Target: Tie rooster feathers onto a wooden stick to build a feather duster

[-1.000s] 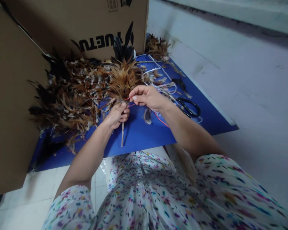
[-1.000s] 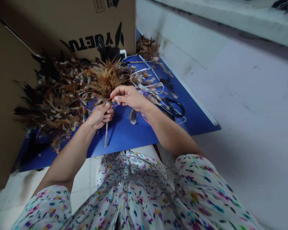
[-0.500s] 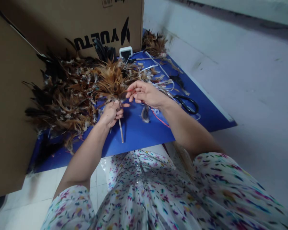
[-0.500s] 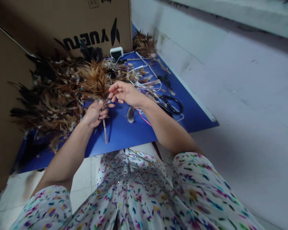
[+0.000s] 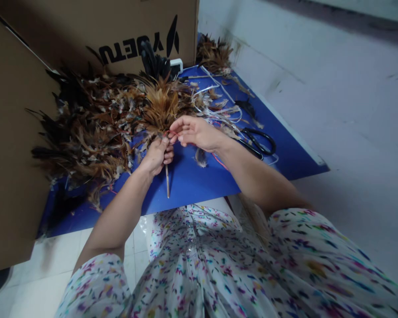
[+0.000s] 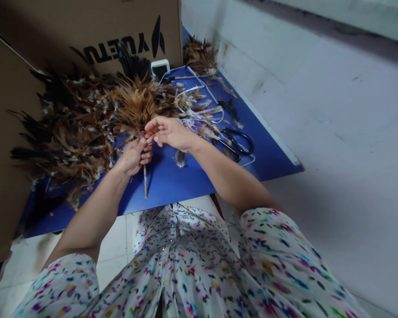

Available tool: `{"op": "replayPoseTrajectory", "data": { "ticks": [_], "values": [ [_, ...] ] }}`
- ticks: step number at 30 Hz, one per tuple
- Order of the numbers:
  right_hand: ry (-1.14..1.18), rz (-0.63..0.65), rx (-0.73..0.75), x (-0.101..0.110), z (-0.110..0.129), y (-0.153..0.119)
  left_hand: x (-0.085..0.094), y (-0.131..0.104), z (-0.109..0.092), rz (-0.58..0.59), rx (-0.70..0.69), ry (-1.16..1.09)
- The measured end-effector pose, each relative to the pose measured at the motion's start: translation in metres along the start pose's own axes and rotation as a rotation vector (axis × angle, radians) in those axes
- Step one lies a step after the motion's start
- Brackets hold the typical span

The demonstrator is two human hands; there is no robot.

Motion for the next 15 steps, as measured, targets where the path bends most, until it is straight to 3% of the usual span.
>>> {"op": "replayPoseTrajectory", "data": {
  "ticks": [4,8,11,15],
  "values": [
    [-0.216,-0.046,0.057,0.020,0.017,-0.002,0.013,-0.001,-0.008,-0.090,-0.018,-0.006],
    [-0.446,0.003,0.020,0.035,0.020,-0.002,0.022,-0.002,-0.020,-0.137,-0.063,-0.005],
    [-0.504,0.021,0.042,0.047,0.026,-0.002,0.028,-0.002,-0.028,-0.149,-0.099,-0.026],
    [-0.482,-0.083,0.104,0.071,0.043,-0.005,0.037,-0.002,-0.036,-0.172,-0.142,-0.051]
  ]
}}
Point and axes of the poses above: each hand's wrist, its own y-axis towards the middle knuckle, its own x-axis out of the back of the hand, z = x × y, the point moved 10 cm from there along y, towards the middle knuckle, and after that the axes turned 8 degrees about y, right-handed, at the moved point
